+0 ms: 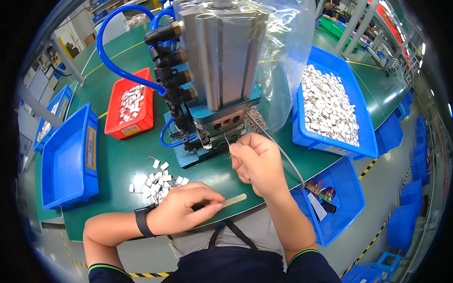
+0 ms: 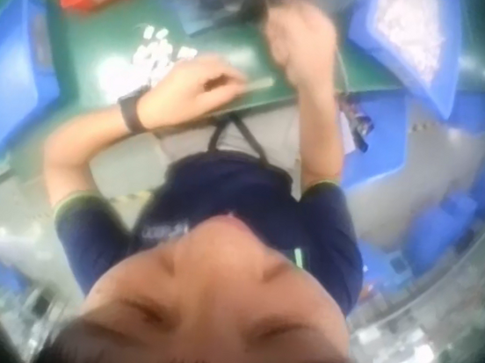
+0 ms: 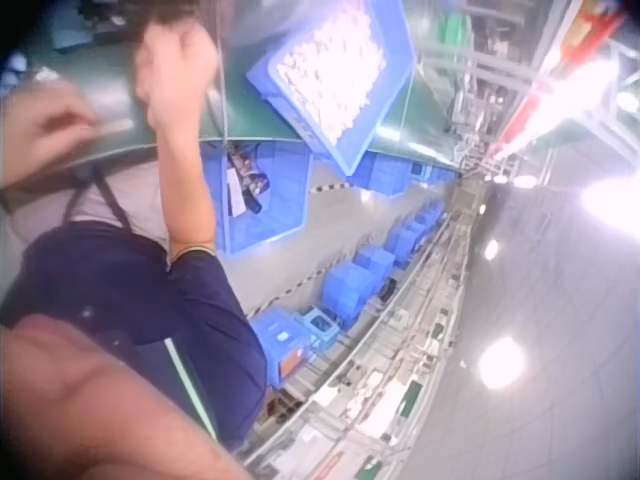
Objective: The person picks small white rectangular components from a pile on a green table and inserts them into a machine fixture. After the machine processes the item, the person removes the finished component and places it into a blue bin. The person repeats this cycle of picking, inserting, and binning throughout the video.
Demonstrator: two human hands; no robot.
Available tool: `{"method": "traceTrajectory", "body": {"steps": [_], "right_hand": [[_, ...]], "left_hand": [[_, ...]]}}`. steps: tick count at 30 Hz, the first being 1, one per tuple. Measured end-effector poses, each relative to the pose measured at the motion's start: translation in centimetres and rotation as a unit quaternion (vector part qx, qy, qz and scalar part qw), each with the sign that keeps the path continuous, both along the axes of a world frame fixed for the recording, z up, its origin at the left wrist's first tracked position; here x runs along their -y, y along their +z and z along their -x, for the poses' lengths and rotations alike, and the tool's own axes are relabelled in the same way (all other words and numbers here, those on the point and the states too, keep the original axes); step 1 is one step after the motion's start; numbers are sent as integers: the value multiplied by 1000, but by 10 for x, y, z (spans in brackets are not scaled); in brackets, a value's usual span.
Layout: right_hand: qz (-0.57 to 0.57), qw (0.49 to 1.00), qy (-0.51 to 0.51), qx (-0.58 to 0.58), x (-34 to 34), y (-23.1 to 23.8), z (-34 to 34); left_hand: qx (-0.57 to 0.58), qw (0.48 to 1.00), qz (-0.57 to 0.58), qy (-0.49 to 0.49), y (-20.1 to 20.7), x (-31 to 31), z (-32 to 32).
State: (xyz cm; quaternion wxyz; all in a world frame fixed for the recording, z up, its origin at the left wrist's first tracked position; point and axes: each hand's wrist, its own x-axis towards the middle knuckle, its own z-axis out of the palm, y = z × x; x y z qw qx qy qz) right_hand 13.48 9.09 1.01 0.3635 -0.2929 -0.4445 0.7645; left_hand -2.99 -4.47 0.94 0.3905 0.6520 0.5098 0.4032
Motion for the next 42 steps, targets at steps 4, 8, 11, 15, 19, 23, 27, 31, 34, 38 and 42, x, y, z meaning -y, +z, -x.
{"method": "traceTrajectory", "body": {"steps": [4,8,11,15,19,23,27,31,34,38,42], "right_hand": [[6,997,70,10,15,-2,-5],[-21,992,122,35,22,-6,-4],[-32,989,139,33,24,-9,-2],[-27,988,149,37,24,-9,-2],[-28,987,155,41,25,-9,0],[-11,990,134,39,27,-9,1],[25,996,89,-10,25,-17,0],[3,996,89,-22,28,-22,-1],[-10,996,85,-6,30,-22,0],[-8,997,76,4,31,-21,1],[-12,998,69,9,32,-24,0]], "left_hand": [[311,930,182,66,7,-6,6],[350,916,168,104,4,-15,12],[349,916,169,100,4,-15,13],[356,916,158,93,1,-16,13],[365,914,152,90,0,-16,11],[367,911,130,133,5,-13,12],[175,971,-163,-26,52,7,20],[289,894,-305,-153,74,33,0],[349,844,-373,-167,71,34,-10],[411,838,-326,-149,76,45,-14],[412,834,-340,-136,72,52,-17]]}}
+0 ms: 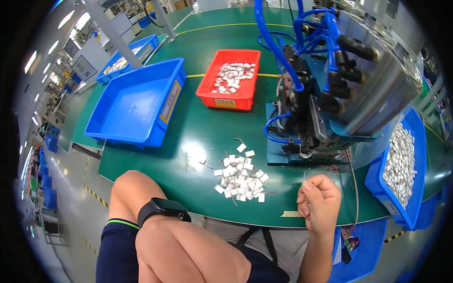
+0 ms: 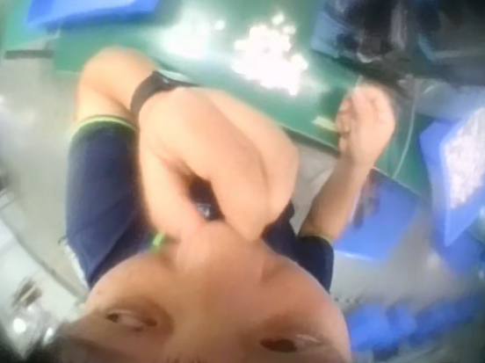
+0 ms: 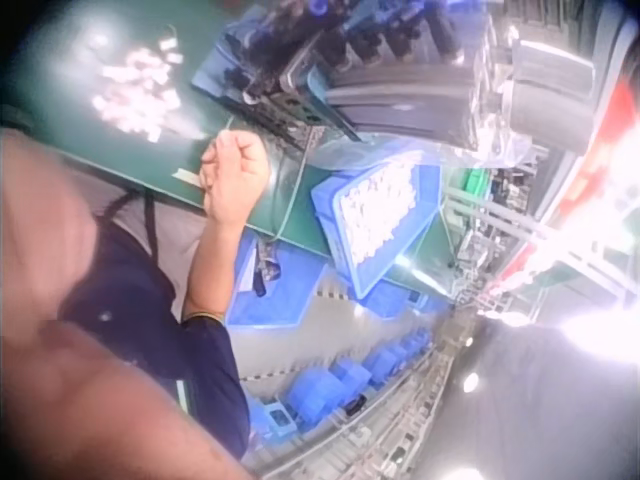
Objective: The person picks small white rectangular components from a pile on a green table and inserts them into a machine fixture. After the machine processes the item, the person removes the finished component and places it into a blue bin. The person repeats this cycle of picking, inserting, and binning throughout the video.
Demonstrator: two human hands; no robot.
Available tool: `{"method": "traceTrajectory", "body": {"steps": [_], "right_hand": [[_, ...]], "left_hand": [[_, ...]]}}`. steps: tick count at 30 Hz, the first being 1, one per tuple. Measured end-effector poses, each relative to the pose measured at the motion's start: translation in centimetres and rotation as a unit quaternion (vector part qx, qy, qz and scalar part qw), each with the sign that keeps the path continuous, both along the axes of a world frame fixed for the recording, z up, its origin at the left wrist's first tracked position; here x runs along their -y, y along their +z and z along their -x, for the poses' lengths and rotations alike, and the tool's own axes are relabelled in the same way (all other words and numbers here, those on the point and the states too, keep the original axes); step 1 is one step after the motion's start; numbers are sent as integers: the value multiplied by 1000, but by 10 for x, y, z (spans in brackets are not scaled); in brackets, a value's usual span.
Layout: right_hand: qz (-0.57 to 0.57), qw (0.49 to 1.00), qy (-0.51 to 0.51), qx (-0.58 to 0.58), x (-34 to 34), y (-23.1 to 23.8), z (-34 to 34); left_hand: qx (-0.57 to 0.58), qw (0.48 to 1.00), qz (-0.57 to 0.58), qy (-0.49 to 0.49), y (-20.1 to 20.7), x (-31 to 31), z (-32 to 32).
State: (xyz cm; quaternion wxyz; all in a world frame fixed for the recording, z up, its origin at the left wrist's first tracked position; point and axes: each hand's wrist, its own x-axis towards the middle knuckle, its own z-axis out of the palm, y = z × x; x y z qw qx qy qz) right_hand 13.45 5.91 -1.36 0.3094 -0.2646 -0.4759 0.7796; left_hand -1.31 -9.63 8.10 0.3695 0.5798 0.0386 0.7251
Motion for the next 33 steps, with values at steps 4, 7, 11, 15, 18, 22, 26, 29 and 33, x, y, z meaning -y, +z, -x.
{"method": "traceTrajectory", "body": {"steps": [4,7,11,15,18,22,26,29,33], "right_hand": [[-14,1000,-4,3,0,-1,-1],[-19,1000,-2,6,0,-1,0],[-18,1000,-2,14,-1,-3,0],[-20,1000,-13,7,-1,-7,-3],[-26,1000,-9,-1,-2,-11,-2],[-44,999,-20,-3,-3,-17,-5],[-70,997,-34,18,-5,-21,-7],[-75,997,-23,-1,-8,-26,-7],[-68,997,-27,-1,-9,-25,-8]], "left_hand": [[-3,1000,-5,-8,5,2,5],[34,999,5,-30,7,5,4],[-3,1000,14,-7,18,13,12],[-30,993,-97,63,10,6,9],[-41,980,-153,124,10,12,9],[-76,973,-157,150,16,28,15],[-26,984,-117,129,20,45,4],[-21,978,-135,157,24,46,2],[-20,979,-105,175,24,55,-7]]}}
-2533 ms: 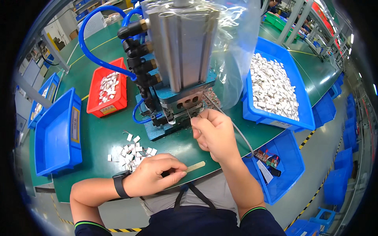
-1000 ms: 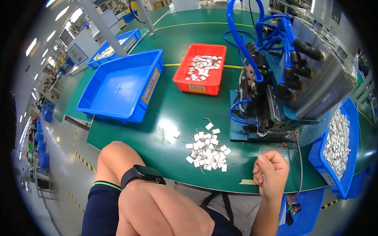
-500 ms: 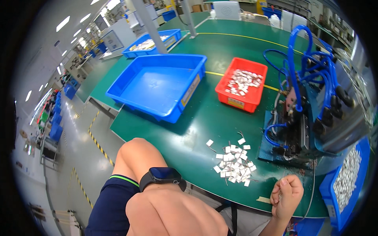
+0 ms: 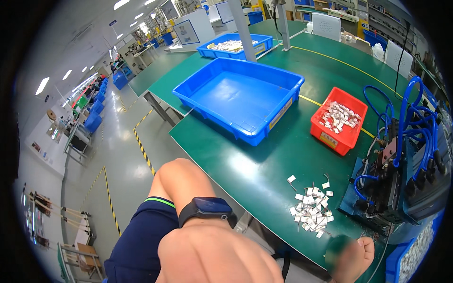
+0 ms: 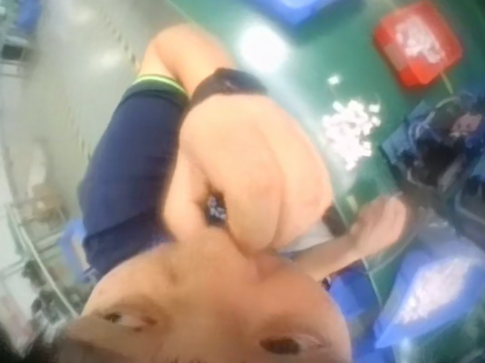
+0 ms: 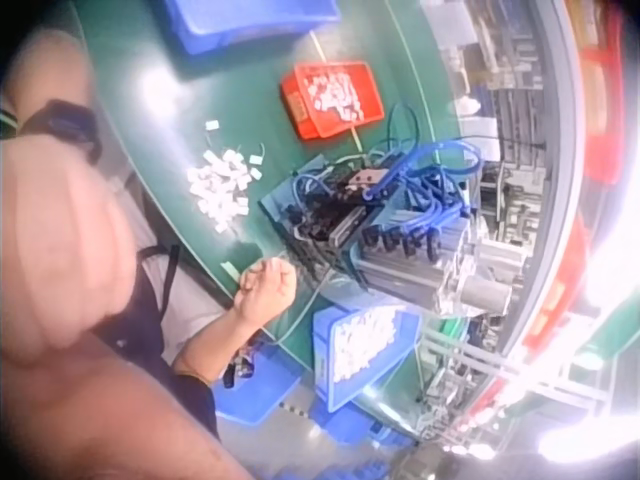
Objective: The person picks small white rectangular components from a pile on a green table and inserts them into a machine fixture. After the machine processes the item, the person removes the finished component and places it into a blue bin. The person repeats this cycle of picking, inserting, and binning throughout the video.
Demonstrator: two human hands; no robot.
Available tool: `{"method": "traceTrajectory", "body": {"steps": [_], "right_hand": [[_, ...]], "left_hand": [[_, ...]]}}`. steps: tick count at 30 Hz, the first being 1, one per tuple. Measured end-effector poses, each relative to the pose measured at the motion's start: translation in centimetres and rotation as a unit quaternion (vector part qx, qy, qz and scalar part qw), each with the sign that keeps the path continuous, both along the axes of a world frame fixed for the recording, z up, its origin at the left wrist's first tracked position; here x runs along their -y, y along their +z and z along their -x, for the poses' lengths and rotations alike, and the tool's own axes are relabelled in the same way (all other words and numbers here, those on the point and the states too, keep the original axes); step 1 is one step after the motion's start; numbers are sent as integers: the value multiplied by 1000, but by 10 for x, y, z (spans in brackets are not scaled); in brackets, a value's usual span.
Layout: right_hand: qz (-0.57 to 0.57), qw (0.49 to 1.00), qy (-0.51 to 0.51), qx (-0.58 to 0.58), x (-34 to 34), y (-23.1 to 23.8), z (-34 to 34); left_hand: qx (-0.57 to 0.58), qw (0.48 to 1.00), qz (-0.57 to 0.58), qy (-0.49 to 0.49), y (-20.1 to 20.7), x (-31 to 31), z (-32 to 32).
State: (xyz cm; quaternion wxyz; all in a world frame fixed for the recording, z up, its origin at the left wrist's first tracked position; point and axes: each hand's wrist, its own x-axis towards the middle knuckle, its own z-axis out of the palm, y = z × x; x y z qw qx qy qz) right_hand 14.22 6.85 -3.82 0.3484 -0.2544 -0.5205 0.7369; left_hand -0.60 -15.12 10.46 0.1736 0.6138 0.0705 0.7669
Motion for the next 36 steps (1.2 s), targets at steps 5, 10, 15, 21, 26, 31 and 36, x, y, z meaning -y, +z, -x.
{"method": "traceTrajectory", "body": {"steps": [5,10,15,21,26,31,36], "right_hand": [[9,1000,-5,-6,5,4,1],[5,999,9,-41,-2,-10,1],[56,997,-52,21,11,17,7],[66,997,47,-15,8,21,13],[59,997,49,-11,7,23,4],[57,996,57,25,8,24,6],[46,997,54,35,9,26,6]], "left_hand": [[-107,992,-58,16,8,-6,23],[-158,965,138,159,-3,-6,28],[-377,838,248,306,-60,-49,79],[-552,685,308,362,-66,-54,95],[-597,674,294,322,-63,-85,77],[-658,593,320,337,-62,-100,58],[-671,528,335,398,-68,-107,45]]}}
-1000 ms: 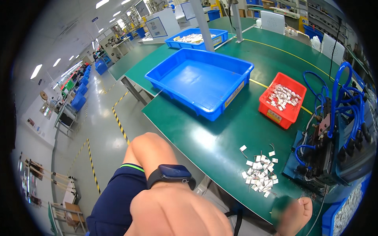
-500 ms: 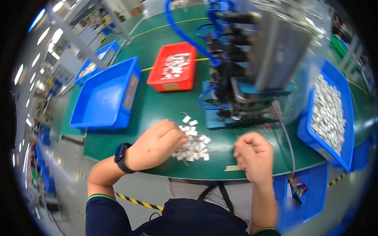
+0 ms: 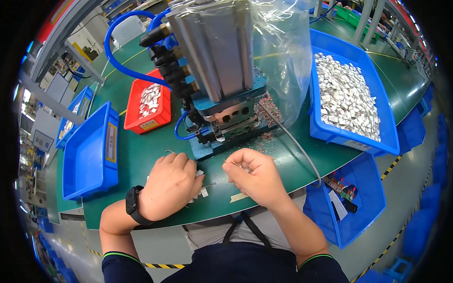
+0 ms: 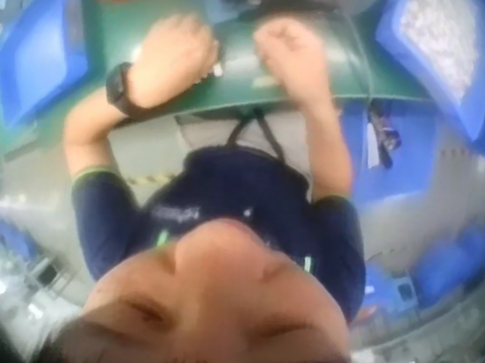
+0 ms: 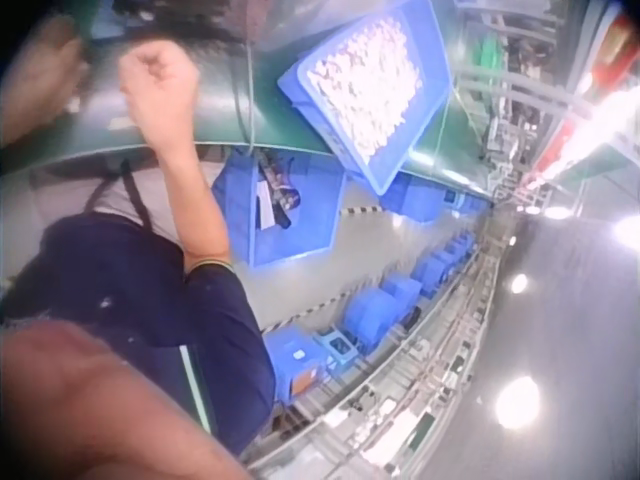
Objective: The person picks small white rectangular components from a pile on a green table and inserts them into a machine fixture. After the machine processes the item, the person removes the finished component and places it into a blue bin. The person repeats this cycle of picking, inserting, and binning throughout the video.
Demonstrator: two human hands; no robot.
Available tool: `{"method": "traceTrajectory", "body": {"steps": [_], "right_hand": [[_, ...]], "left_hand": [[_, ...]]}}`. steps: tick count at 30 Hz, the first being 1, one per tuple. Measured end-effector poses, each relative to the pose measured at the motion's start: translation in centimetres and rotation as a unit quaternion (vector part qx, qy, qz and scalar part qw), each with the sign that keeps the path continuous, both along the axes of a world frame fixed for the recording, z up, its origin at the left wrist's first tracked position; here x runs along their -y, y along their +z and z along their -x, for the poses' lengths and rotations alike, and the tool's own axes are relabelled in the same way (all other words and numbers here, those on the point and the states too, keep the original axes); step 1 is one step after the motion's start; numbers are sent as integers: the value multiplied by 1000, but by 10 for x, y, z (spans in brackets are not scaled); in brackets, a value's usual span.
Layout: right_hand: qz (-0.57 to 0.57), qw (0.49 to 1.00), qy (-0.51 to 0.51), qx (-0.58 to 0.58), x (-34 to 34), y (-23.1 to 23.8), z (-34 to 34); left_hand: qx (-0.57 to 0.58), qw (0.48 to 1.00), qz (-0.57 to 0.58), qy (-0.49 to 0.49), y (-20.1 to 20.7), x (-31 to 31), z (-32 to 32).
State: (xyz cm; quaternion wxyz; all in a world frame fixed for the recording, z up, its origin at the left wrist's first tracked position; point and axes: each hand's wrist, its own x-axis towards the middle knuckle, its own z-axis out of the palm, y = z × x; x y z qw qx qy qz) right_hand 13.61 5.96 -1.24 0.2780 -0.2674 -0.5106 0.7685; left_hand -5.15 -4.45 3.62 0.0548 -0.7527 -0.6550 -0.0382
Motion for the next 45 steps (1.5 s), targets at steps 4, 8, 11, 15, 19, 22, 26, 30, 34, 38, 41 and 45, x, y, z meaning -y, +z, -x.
{"method": "traceTrajectory", "body": {"steps": [4,8,11,15,19,22,26,30,34,38,41,45], "right_hand": [[-8,1000,-2,7,-1,0,-1],[-11,1000,2,3,-1,-1,0],[-7,1000,4,4,-1,1,0],[3,1000,10,7,-2,1,-1],[13,999,17,-24,-3,1,-1],[64,997,35,-39,-9,3,-2],[94,993,66,-28,-13,14,-1],[81,994,68,-4,-12,15,-3],[100,992,72,-6,-7,16,-4],[101,993,61,-15,2,15,4],[71,997,35,-7,6,13,6],[63,998,-2,-7,9,11,6]], "left_hand": [[-8,1000,-5,-5,-5,-1,5],[-18,1000,-12,-12,-9,-1,8],[-16,1000,-19,-17,-8,-1,11],[89,996,-10,-21,3,-4,20],[232,972,37,-9,16,-8,28],[317,947,45,-9,19,-18,27],[526,842,106,58,16,-19,20],[636,762,104,69,6,-17,14],[743,658,85,91,4,-14,3],[764,637,58,83,-12,-10,-3],[818,568,57,73,-19,-9,-9],[834,544,52,69,-24,-6,-14]]}}
